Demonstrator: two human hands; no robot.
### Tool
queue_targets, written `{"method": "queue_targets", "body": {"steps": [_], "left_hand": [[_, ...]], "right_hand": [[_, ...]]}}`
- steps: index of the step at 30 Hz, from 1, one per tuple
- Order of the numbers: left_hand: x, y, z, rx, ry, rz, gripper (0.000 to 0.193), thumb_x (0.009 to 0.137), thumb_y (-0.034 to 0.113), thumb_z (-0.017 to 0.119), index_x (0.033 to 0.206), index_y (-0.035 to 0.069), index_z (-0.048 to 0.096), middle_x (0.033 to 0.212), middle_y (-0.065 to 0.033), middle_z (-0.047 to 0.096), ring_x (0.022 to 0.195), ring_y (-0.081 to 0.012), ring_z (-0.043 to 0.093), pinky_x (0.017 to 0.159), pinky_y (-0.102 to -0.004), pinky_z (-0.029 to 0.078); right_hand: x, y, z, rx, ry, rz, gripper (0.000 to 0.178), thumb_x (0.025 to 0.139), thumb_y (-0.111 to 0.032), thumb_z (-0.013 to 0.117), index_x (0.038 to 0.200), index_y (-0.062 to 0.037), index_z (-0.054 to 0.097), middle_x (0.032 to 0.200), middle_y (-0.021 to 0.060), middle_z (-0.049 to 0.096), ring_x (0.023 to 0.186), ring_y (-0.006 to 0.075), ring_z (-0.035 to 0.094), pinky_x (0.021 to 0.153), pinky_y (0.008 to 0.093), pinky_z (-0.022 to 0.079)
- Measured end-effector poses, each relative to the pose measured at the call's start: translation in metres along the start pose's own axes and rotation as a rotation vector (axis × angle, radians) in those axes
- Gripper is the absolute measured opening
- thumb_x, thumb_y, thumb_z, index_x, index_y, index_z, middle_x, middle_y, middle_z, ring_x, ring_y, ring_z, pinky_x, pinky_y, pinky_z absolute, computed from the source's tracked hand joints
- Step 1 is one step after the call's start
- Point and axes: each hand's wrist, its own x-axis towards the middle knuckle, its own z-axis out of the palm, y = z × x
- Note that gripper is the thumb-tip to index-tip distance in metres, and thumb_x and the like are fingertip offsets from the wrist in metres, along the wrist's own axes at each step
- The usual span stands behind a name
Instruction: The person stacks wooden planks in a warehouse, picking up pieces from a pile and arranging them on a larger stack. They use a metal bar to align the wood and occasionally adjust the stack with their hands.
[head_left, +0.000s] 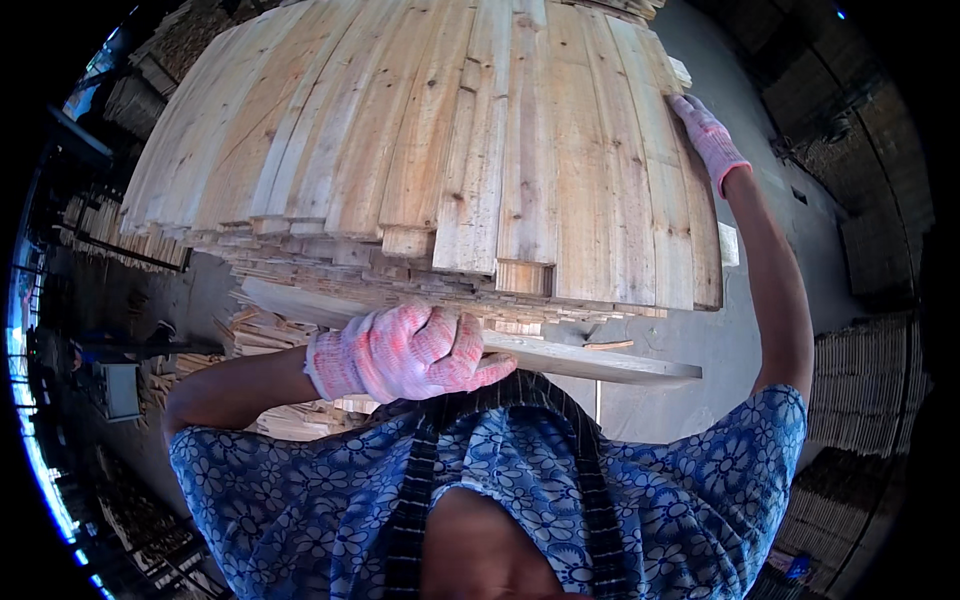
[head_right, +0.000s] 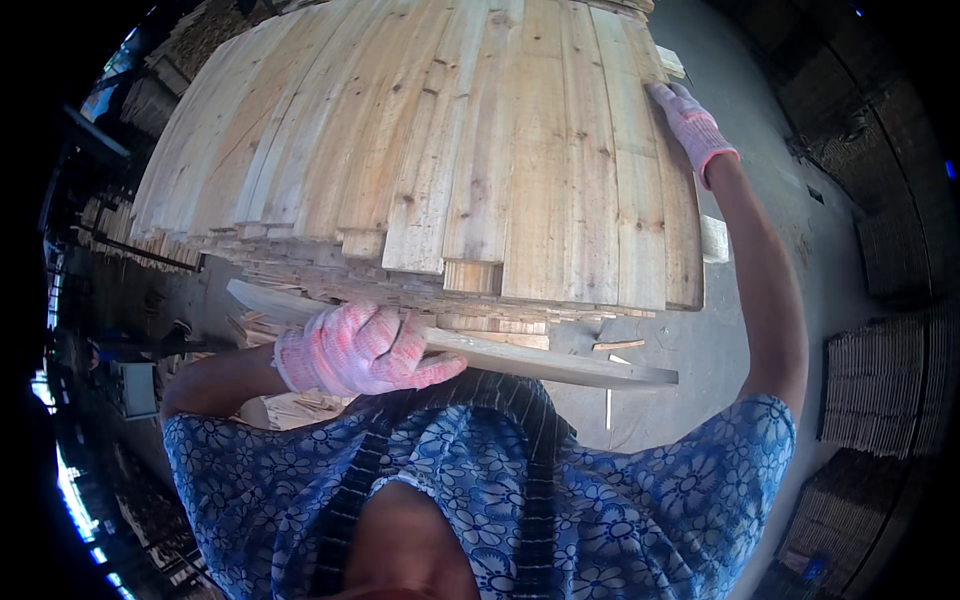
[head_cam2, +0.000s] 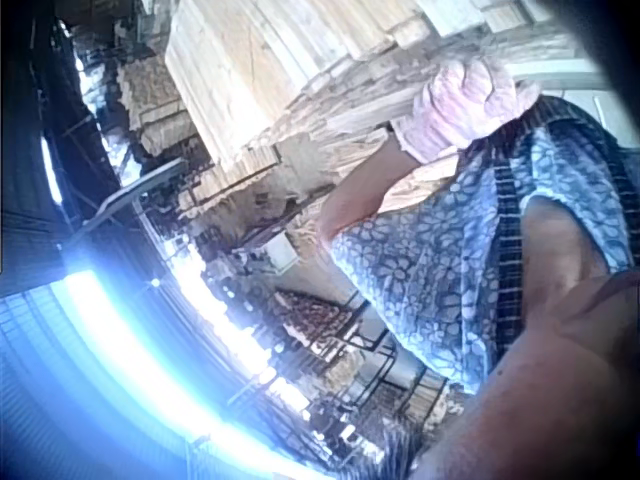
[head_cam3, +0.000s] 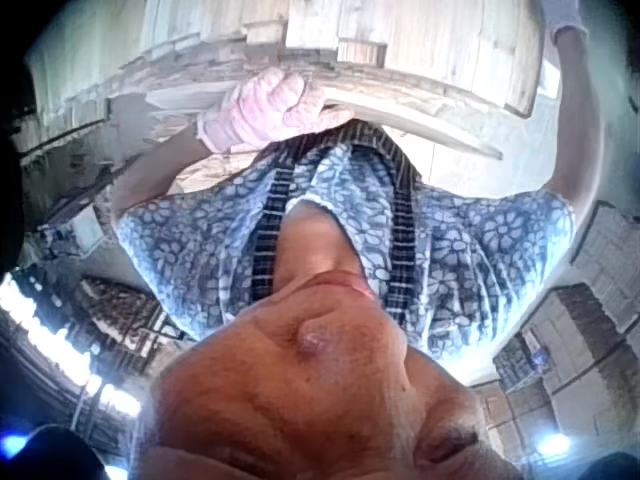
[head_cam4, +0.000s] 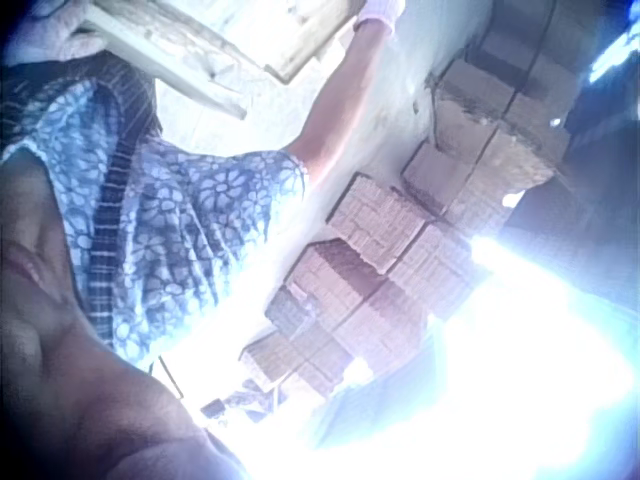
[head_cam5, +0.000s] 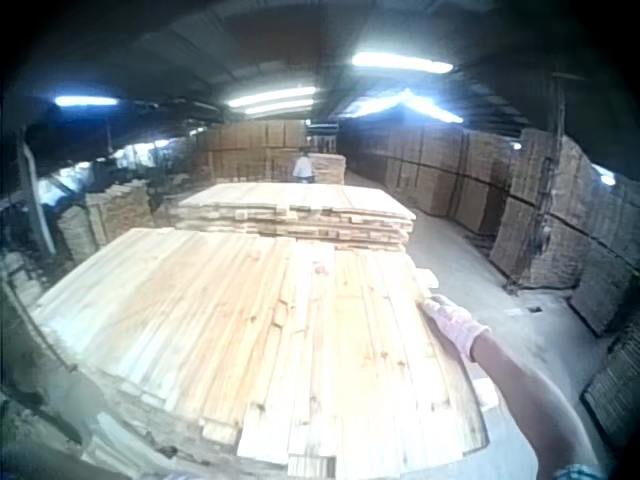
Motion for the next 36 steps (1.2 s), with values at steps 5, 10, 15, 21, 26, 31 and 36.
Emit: {"method": "queue_targets", "body": {"steps": [5,10,15,21,26,31,36], "left_hand": [[0.032,-0.043,0.045,0.171,0.319,0.168,0.061,0.081,0.053,0.077,0.104,-0.001,0.059,0.093,-0.0111,0.048,0.068,-0.0188,0.044,0.049,-0.0282,0.038],[0.030,-0.041,0.033,0.172,0.322,0.092,0.055,0.086,0.050,0.072,0.106,0.001,0.060,0.092,-0.0088,0.053,0.066,-0.0188,0.048,0.050,-0.0286,0.039],[0.015,-0.023,0.029,0.136,0.320,0.107,0.046,0.084,0.041,0.072,0.103,0.001,0.061,0.092,-0.0107,0.060,0.067,-0.0195,0.051,0.056,-0.0331,0.044],[-0.026,-0.061,0.008,0.235,0.287,0.171,0.036,0.091,0.033,0.064,0.122,0.016,0.061,0.103,-0.0134,0.062,0.078,-0.0226,0.057,0.057,-0.0351,0.044],[-0.025,-0.099,0.010,0.206,0.294,0.348,0.040,0.096,0.024,0.053,0.136,0.017,0.055,0.111,-0.0155,0.060,0.082,-0.0238,0.058,0.059,-0.0360,0.045],[-0.051,-0.080,-0.027,0.232,0.282,0.159,0.042,0.096,0.025,0.055,0.137,0.017,0.053,0.111,-0.0142,0.059,0.082,-0.0226,0.055,0.063,-0.0376,0.042],[-0.126,-0.081,-0.092,0.417,0.476,-0.560,0.057,0.091,0.024,0.067,0.144,0.014,0.048,0.117,-0.0162,0.053,0.086,-0.0241,0.052,0.068,-0.0415,0.045]], "right_hand": [[0.009,0.002,-0.001,-0.144,0.097,0.008,0.090,0.092,-0.068,0.052,0.154,-0.0048,0.035,0.151,0.0150,0.046,0.133,0.0240,0.050,0.113,0.0352,0.035],[-0.013,-0.035,0.030,0.029,-0.023,-0.088,0.092,0.090,-0.068,0.055,0.153,-0.0027,0.037,0.148,0.0139,0.050,0.131,0.0217,0.051,0.111,0.0325,0.036],[0.003,0.018,-0.004,-0.011,0.049,-0.150,0.081,0.097,-0.062,0.050,0.151,-0.0026,0.041,0.146,0.0134,0.049,0.133,0.0212,0.048,0.112,0.0320,0.035],[-0.009,-0.007,0.014,-0.026,0.046,-0.131,0.082,0.095,-0.064,0.053,0.149,-0.0035,0.043,0.145,0.0120,0.051,0.129,0.0234,0.050,0.111,0.0342,0.037],[-0.014,-0.012,0.014,0.037,0.032,-0.115,0.076,0.097,-0.059,0.053,0.146,-0.0028,0.046,0.139,0.0115,0.056,0.122,0.0226,0.054,0.106,0.0347,0.041],[0.003,0.005,0.003,0.044,0.028,-0.122,0.073,0.097,-0.059,0.053,0.143,-0.0027,0.049,0.132,0.0110,0.059,0.116,0.0237,0.057,0.104,0.0358,0.044],[-0.013,0.002,0.005,0.259,-0.141,-0.027,0.075,0.099,-0.057,0.050,0.148,-0.0023,0.041,0.138,0.0156,0.053,0.121,0.0281,0.055,0.105,0.0386,0.045]]}}
